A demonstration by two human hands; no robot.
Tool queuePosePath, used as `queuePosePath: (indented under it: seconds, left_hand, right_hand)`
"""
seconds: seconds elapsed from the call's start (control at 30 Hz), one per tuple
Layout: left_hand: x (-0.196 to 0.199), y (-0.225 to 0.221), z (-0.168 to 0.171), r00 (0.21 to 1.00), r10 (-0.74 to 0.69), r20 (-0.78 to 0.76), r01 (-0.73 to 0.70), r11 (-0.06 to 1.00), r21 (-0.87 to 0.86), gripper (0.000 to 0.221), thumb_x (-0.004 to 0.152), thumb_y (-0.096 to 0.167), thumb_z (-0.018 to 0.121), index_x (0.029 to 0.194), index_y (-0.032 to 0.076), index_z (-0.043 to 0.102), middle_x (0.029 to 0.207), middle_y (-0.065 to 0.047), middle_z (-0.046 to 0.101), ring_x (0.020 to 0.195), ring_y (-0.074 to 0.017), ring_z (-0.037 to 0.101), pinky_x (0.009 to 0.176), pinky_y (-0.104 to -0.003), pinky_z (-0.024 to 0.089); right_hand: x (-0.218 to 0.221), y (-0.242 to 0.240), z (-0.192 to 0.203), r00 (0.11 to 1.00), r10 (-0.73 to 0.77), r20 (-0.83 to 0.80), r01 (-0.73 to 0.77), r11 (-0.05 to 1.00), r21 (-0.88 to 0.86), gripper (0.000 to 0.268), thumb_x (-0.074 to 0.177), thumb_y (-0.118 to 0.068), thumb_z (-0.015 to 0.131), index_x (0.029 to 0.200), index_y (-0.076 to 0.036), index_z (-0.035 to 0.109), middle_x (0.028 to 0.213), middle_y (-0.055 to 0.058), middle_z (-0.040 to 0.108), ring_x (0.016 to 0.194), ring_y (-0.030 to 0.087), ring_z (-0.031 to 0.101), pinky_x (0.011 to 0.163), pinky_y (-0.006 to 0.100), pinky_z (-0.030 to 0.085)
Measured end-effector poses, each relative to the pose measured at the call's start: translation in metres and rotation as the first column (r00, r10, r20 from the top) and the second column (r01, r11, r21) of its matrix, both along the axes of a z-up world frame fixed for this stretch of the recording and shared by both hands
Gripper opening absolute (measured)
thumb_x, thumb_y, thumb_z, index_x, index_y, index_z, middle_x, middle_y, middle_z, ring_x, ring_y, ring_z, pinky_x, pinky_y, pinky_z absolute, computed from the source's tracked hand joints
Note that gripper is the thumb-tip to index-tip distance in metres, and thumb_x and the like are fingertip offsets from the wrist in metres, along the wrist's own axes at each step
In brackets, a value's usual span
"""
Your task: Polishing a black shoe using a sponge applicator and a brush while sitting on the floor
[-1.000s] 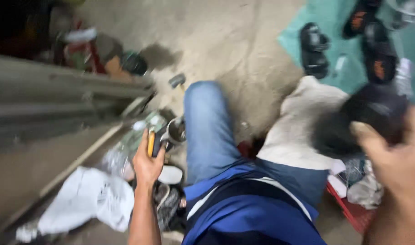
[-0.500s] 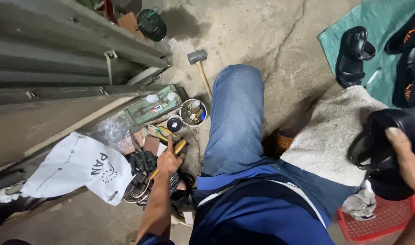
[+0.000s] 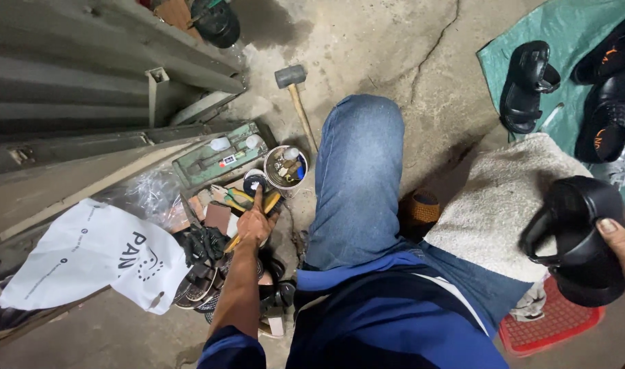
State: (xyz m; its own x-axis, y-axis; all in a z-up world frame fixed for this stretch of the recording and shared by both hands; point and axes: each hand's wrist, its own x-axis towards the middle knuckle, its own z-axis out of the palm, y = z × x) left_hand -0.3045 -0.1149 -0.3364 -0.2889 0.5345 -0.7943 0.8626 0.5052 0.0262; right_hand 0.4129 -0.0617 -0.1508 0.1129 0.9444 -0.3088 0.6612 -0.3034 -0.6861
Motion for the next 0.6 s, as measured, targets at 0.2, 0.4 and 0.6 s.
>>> queuePosePath:
  seconds: [0.2,0.4,0.6]
  left_hand:
    - [-0.010,-0.014,-0.021,0.993,0.105,0.046,-0.112,0.977,0.183,0.072,0.091,0.054,0.061,0.151,0.023,0.034,0.125,-0.019,0.067,0.112,-0.0438,0.065,0.093,-0.053,0.050]
    - [-0.006,-0.005,-0.012,0.999,0.036,0.017,-0.038,0.991,0.126,0.083,0.093,0.062,0.052,0.164,0.040,0.015,0.138,-0.011,0.060,0.115,-0.0373,0.065,0.095,-0.049,0.052]
    - [-0.012,-0.010,-0.019,1.000,0.017,-0.016,-0.014,0.990,0.139,0.082,0.094,0.061,0.048,0.164,0.033,0.015,0.131,-0.014,0.067,0.114,-0.0388,0.067,0.095,-0.046,0.052]
  right_hand:
    - [-0.015,-0.001,0.022,0.998,0.023,0.066,-0.019,0.999,-0.050,0.041,0.121,-0.033,0.053,0.139,0.003,0.064,0.103,0.016,0.064,0.094,0.024,0.056,0.081,0.035,0.041]
    - [-0.022,-0.003,0.015,0.994,-0.078,-0.075,0.075,0.996,-0.036,0.044,0.116,-0.036,0.054,0.146,-0.004,0.059,0.129,0.011,0.063,0.117,0.020,0.057,0.100,0.032,0.044]
    - [-0.008,-0.012,0.005,0.996,-0.080,-0.050,0.078,0.996,-0.037,0.030,0.120,-0.036,0.056,0.133,-0.009,0.062,0.109,0.003,0.061,0.100,0.014,0.054,0.085,0.029,0.040]
